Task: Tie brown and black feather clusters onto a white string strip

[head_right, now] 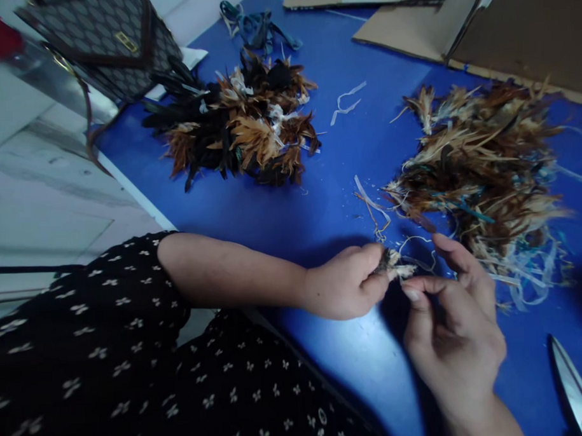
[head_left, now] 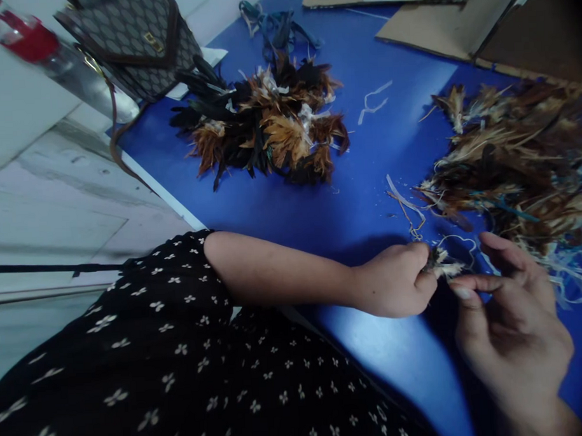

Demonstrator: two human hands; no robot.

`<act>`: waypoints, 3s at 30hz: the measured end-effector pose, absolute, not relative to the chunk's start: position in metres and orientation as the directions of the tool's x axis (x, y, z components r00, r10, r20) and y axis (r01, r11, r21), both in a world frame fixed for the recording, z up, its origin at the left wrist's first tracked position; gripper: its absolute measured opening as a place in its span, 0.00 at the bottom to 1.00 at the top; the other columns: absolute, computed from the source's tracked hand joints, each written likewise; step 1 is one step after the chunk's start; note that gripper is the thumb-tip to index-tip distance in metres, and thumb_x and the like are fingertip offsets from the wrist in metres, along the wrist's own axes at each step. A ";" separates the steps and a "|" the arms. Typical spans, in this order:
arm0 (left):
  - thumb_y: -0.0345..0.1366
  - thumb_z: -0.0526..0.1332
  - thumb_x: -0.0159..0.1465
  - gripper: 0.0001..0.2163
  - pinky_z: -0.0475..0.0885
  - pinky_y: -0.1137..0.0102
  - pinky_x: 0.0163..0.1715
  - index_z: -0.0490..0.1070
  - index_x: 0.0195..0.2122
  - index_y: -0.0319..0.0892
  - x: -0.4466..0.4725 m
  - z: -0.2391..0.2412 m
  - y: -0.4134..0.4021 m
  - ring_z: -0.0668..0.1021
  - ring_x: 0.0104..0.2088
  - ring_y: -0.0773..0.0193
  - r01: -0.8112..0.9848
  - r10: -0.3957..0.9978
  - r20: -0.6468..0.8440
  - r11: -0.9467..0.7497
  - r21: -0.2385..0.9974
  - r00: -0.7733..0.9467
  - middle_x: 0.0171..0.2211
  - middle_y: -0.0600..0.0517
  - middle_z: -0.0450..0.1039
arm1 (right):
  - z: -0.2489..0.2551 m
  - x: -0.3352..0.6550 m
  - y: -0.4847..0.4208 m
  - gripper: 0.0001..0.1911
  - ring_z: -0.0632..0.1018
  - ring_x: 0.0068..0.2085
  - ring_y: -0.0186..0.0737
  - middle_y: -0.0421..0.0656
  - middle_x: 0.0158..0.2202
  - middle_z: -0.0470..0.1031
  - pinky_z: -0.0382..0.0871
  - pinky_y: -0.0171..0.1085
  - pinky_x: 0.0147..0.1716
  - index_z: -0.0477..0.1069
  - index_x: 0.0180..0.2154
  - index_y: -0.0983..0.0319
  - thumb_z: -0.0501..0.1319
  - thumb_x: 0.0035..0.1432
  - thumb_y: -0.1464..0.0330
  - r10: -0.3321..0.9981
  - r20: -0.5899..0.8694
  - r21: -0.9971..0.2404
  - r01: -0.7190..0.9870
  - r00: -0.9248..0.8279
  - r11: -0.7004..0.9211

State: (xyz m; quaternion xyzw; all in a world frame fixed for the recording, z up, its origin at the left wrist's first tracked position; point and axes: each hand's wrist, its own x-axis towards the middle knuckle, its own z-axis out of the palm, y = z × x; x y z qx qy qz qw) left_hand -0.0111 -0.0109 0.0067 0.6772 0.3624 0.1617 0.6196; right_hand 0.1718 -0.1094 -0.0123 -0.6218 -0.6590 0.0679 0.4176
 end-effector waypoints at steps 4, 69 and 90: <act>0.37 0.66 0.70 0.12 0.63 0.69 0.29 0.61 0.35 0.47 -0.008 0.003 -0.013 0.69 0.27 0.68 0.183 0.615 -0.347 0.315 0.931 0.708 0.26 0.57 0.68 | -0.016 0.174 -0.109 0.03 0.77 0.71 0.60 0.49 0.73 0.74 0.72 0.67 0.69 0.80 0.42 0.56 0.67 0.68 0.68 0.859 0.501 -0.584 0.774 0.108 0.243; 0.33 0.58 0.75 0.07 0.68 0.68 0.30 0.66 0.37 0.45 -0.017 0.007 0.018 0.71 0.25 0.68 0.250 0.042 -0.265 0.220 0.943 0.963 0.25 0.60 0.66 | 0.002 0.211 -0.115 0.07 0.80 0.60 0.61 0.54 0.58 0.78 0.70 0.57 0.57 0.70 0.40 0.56 0.66 0.71 0.62 0.856 0.454 -0.263 0.881 -0.247 0.394; 0.45 0.57 0.79 0.10 0.57 0.72 0.20 0.62 0.43 0.46 -0.008 -0.004 0.007 0.64 0.19 0.73 0.162 0.305 -0.357 0.517 0.840 0.883 0.26 0.61 0.64 | -0.005 0.276 -0.106 0.09 0.84 0.41 0.52 0.47 0.42 0.85 0.77 0.54 0.48 0.87 0.39 0.58 0.75 0.53 0.70 0.652 0.747 -0.213 0.976 0.132 0.045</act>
